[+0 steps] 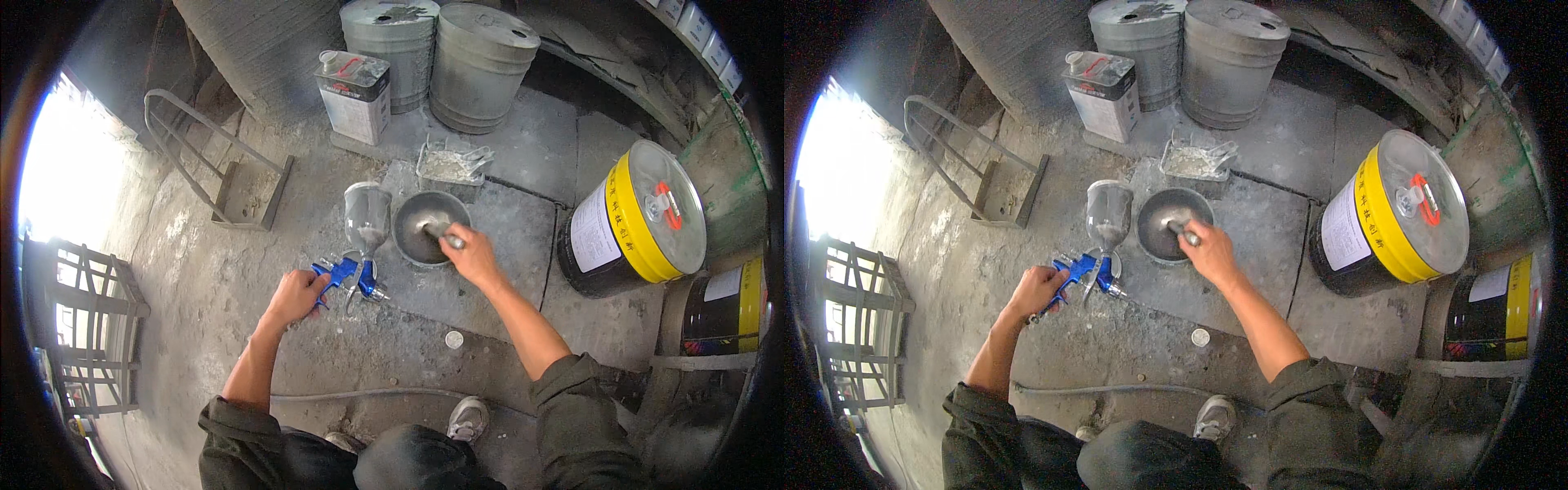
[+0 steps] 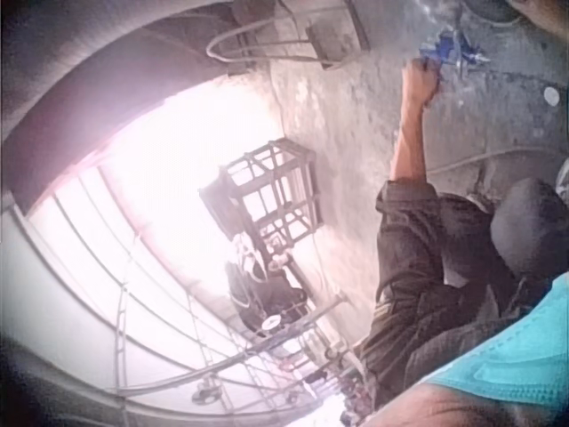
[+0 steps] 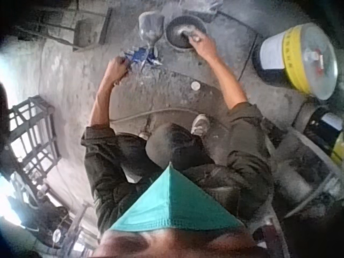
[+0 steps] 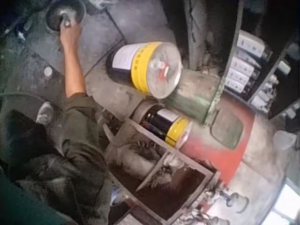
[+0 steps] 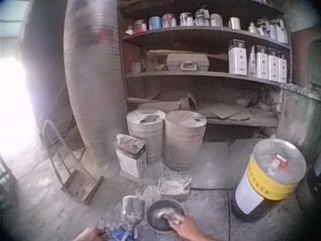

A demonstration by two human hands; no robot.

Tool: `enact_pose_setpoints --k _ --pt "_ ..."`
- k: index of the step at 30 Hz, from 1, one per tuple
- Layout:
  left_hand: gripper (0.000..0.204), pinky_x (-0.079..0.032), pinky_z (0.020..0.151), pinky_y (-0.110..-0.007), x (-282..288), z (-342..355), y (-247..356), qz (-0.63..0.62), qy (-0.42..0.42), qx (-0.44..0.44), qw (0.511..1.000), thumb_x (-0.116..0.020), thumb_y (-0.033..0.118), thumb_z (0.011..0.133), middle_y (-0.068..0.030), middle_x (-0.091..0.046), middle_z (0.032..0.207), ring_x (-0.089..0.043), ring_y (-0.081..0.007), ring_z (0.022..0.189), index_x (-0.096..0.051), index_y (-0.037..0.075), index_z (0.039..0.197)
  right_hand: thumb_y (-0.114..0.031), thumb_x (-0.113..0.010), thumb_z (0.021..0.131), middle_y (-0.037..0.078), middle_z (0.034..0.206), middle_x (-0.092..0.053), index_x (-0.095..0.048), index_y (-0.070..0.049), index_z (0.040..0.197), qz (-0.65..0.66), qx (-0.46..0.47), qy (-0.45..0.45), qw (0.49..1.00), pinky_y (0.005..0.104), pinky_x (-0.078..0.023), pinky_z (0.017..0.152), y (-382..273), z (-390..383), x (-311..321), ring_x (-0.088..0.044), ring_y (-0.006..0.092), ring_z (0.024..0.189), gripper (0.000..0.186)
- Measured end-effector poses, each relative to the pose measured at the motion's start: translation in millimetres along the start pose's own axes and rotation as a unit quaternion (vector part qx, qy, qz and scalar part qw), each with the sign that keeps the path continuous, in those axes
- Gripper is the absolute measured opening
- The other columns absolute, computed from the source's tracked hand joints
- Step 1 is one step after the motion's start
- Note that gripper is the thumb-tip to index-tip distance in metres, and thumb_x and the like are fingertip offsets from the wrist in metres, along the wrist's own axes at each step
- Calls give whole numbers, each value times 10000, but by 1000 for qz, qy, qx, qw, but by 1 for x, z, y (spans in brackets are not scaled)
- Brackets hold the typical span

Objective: The person pours liquid from a yellow can into a spray gun cup, then uses a ladle to scoop a grey substance from a bucket and adds it to the cup. They stir the mixture with the ladle and continue adding more liquid and grey substance, stirring repeatedly.

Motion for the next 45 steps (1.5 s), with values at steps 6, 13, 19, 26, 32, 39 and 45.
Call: enact_pose_setpoints --k 6,13,19,26,32,39,45 --pt "490 -519 505 -359 0 -5 9 -6 -6 12 1000 -632 340 974 -137 -641 567 -655 -207 467 -660 -66 701 -188 -736 844 124 808 -680 -689 -74 923 114 73 62 989 385 -519 631 -100 -9 36 -670 311 710 146" --pt "501 -524 507 -360 -4 -9 39 17 1 -5 1000 -656 348 960 -149 -606 516 -666 -232 475 -642 -57 665 -161 -732 832 103 811 -657 -669 -47 898 91 121 29 988 379 -498 638 -106 11 26 -651 281 725 147" --pt "465 -536 546 -371 -5 -5 28 51 23 -9 998 -661 338 956 -151 -621 529 -672 -249 491 -663 -36 680 -197 -719 837 119 808 -613 -668 -69 927 89 103 46 990 390 -509 702 -106 26 21 -645 303 778 164" --pt "459 -531 526 -354 0 -8 32 55 8 -6 998 -653 328 957 -134 -646 558 -668 -219 482 -676 -44 689 -224 -726 809 120 800 -662 -681 -64 879 106 85 48 990 398 -518 663 -67 22 26 -660 316 727 180" --pt "489 -516 505 -339 -1 0 21 -9 3 14 1000 -635 347 971 -126 -642 562 -649 -202 456 -688 -57 700 -184 -732 805 144 838 -702 -678 -58 911 -33 6 28 999 413 -520 666 2 -1 5 -683 335 767 174" --pt "509 -499 495 -340 -5 3 18 -9 -6 19 1000 -637 372 970 -115 -620 535 -626 -188 438 -699 -61 709 -143 -724 865 123 819 -682 -676 -30 950 185 61 74 978 343 -513 680 -90 -29 29 -678 260 749 150" --pt "530 -470 477 -335 -7 0 27 -1 -12 10 1000 -621 377 978 -101 -581 478 -597 -174 418 -689 -49 670 -132 -735 872 80 812 -691 -677 -22 950 222 11 129 966 309 -505 665 -59 -15 19 -670 148 751 147"
Point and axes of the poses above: each hand's wrist, its own z-axis towards the middle knuckle, its own x-axis out of the back of the hand, y = z × x, the point moved 8 cm from there along z, towards the middle knuckle
